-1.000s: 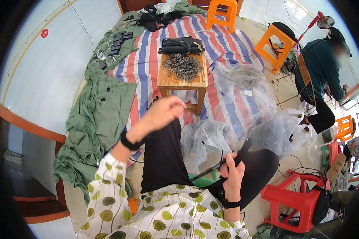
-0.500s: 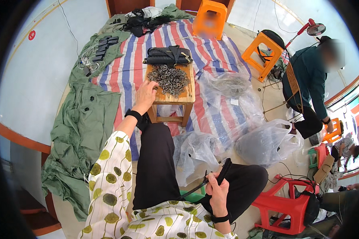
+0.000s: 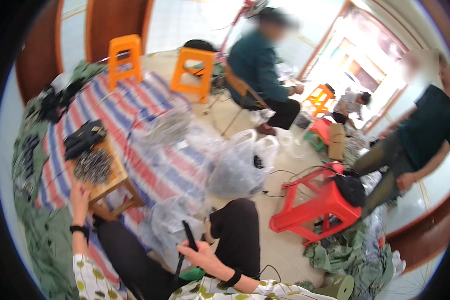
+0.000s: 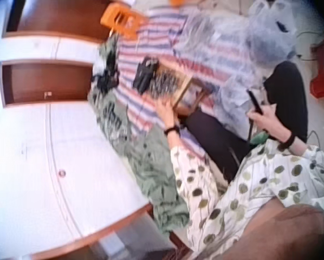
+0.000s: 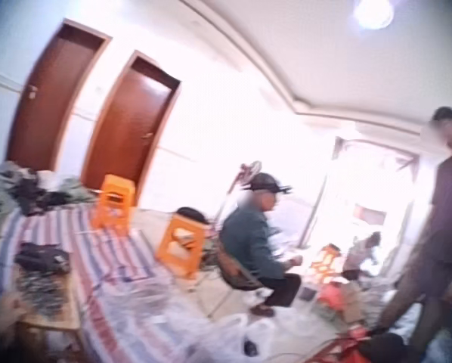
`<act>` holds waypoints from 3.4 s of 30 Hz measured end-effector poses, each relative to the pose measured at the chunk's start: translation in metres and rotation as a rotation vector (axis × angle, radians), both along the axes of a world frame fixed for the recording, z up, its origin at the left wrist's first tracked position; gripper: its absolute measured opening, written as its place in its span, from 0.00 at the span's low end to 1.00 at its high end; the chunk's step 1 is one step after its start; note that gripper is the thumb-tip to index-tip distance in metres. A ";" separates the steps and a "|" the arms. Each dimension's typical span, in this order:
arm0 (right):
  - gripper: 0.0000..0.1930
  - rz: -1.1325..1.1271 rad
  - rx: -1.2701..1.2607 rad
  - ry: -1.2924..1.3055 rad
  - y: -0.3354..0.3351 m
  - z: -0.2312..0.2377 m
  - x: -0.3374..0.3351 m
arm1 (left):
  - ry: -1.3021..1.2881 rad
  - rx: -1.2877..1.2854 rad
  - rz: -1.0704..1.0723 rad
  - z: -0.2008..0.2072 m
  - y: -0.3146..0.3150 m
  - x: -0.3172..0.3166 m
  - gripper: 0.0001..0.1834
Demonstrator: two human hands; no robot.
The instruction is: Threading plastic buckles or sliders onto black straps for shoe assembly.
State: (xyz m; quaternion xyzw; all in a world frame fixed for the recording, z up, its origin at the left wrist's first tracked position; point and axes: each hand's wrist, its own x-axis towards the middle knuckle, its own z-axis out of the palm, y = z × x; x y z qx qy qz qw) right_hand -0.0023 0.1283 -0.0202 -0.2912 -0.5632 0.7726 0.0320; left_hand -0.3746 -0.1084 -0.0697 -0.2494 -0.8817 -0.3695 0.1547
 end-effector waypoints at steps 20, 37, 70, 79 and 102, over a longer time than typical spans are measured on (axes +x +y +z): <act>0.11 -0.104 -0.030 0.191 0.020 0.043 0.008 | -1.065 0.695 -0.458 0.132 0.072 0.260 0.06; 0.10 0.138 0.230 0.192 -0.003 0.048 0.019 | -1.042 0.811 -0.293 0.087 0.081 0.338 0.06; 0.08 0.003 -0.255 0.199 0.006 0.036 0.014 | -0.984 0.516 -0.306 0.093 0.087 0.348 0.11; 0.07 0.156 -0.474 0.116 0.010 0.032 0.013 | -0.993 0.557 -0.331 0.085 0.080 0.348 0.10; 0.10 0.136 -0.273 0.077 -0.008 0.040 0.013 | -0.961 0.585 -0.264 0.092 0.072 0.342 0.08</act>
